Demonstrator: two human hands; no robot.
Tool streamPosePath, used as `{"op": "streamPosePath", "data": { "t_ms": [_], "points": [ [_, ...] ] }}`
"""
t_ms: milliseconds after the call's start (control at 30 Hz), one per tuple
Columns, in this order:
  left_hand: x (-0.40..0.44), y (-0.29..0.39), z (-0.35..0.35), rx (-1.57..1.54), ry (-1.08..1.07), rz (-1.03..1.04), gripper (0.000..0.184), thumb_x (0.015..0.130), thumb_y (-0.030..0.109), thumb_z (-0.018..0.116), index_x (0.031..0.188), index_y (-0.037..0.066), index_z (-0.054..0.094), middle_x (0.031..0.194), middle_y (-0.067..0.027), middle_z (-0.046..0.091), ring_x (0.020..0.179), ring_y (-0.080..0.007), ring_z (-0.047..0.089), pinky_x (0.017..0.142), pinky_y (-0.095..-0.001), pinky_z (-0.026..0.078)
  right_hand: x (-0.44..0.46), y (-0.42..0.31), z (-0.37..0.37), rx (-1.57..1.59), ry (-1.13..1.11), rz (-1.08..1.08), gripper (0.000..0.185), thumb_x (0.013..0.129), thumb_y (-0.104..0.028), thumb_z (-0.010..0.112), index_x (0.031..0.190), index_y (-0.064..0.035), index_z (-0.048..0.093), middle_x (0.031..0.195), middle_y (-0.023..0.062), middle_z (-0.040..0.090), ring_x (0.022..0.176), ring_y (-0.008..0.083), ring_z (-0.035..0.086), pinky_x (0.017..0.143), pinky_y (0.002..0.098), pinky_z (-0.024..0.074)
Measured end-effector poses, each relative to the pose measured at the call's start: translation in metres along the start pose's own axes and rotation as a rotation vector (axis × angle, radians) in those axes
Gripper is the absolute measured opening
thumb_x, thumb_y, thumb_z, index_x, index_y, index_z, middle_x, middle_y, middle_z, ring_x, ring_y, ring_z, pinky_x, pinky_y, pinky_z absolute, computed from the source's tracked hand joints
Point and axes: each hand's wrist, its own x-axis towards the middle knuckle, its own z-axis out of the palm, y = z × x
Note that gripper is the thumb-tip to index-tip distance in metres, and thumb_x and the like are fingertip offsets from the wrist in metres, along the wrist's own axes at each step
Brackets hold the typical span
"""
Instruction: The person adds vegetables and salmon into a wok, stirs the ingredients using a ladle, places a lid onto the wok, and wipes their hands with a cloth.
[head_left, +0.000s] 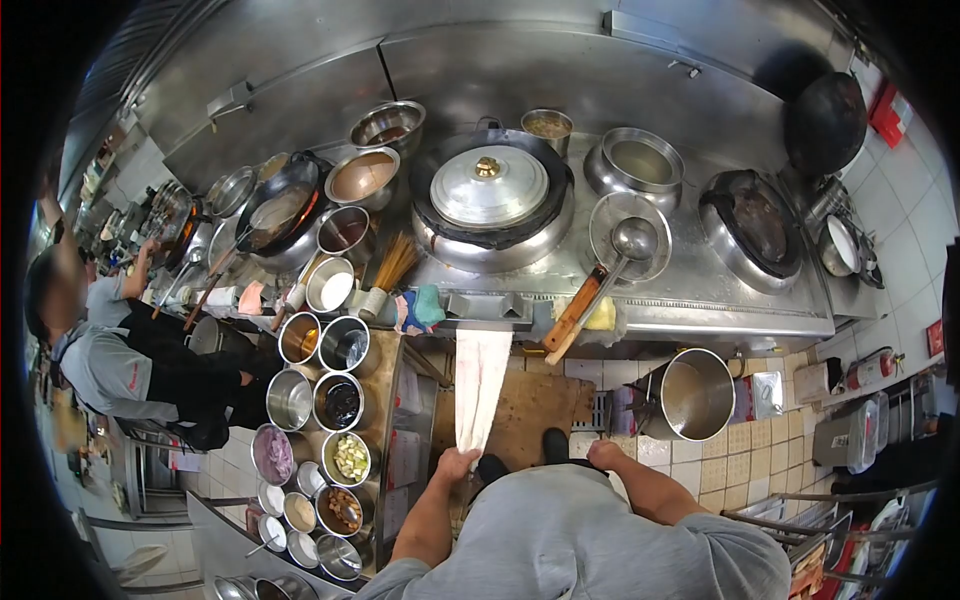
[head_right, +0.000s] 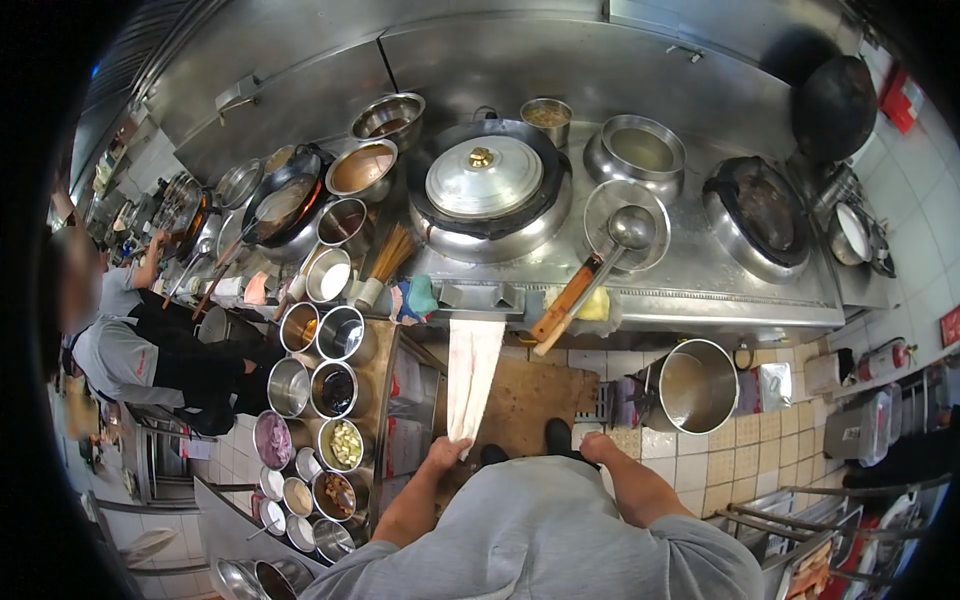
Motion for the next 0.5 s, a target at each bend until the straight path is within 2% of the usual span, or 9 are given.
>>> {"op": "streamPosePath", "data": {
  "t_ms": [100,300,433,500],
  "points": [
    [0.004,-0.003,0.004,-0.013,0.048,-0.006,0.06,0.081,0.054,0.064,0.107,0.001,0.072,0.101,-0.027,0.07,0.104,-0.0366,0.067,0.089,-0.0417,0.051,-0.006,-0.004,-0.011,-0.029,-0.021,-0.033,0.035,0.086,-0.032,0.053,0.091,-0.0033,0.073,0.106,0.0223,0.069,0.104,0.0366,0.066,0.093,0.044,0.0512],
    [0.011,-0.009,0.01,-0.043,-0.029,-0.045,0.059,0.08,0.052,0.063,0.106,0.0,0.072,0.099,-0.0265,0.07,0.102,-0.0369,0.068,0.087,-0.0414,0.051,0.02,0.029,0.031,-0.08,0.041,-0.085,0.031,0.086,-0.026,0.051,0.087,-0.0047,0.074,0.101,0.0212,0.07,0.1,0.0369,0.066,0.089,0.0455,0.0529],
    [0.005,0.0,0.01,-0.014,-0.002,-0.013,0.058,0.08,0.051,0.064,0.105,0.0,0.072,0.096,-0.0253,0.071,0.1,-0.0356,0.069,0.085,-0.0415,0.052,0.018,0.034,0.033,-0.146,0.063,-0.211,0.029,0.086,-0.024,0.051,0.083,-0.0045,0.073,0.096,0.0201,0.07,0.094,0.0371,0.067,0.085,0.0463,0.0542],
    [0.001,0.005,0.01,-0.039,0.005,-0.015,0.057,0.08,0.051,0.065,0.104,-0.001,0.072,0.095,-0.0248,0.071,0.098,-0.0348,0.069,0.084,-0.0415,0.052,0.017,0.033,0.031,-0.147,0.079,-0.203,0.03,0.086,-0.024,0.051,0.081,-0.0039,0.073,0.094,0.0202,0.07,0.092,0.0374,0.068,0.084,0.0468,0.0544]
  ]
}}
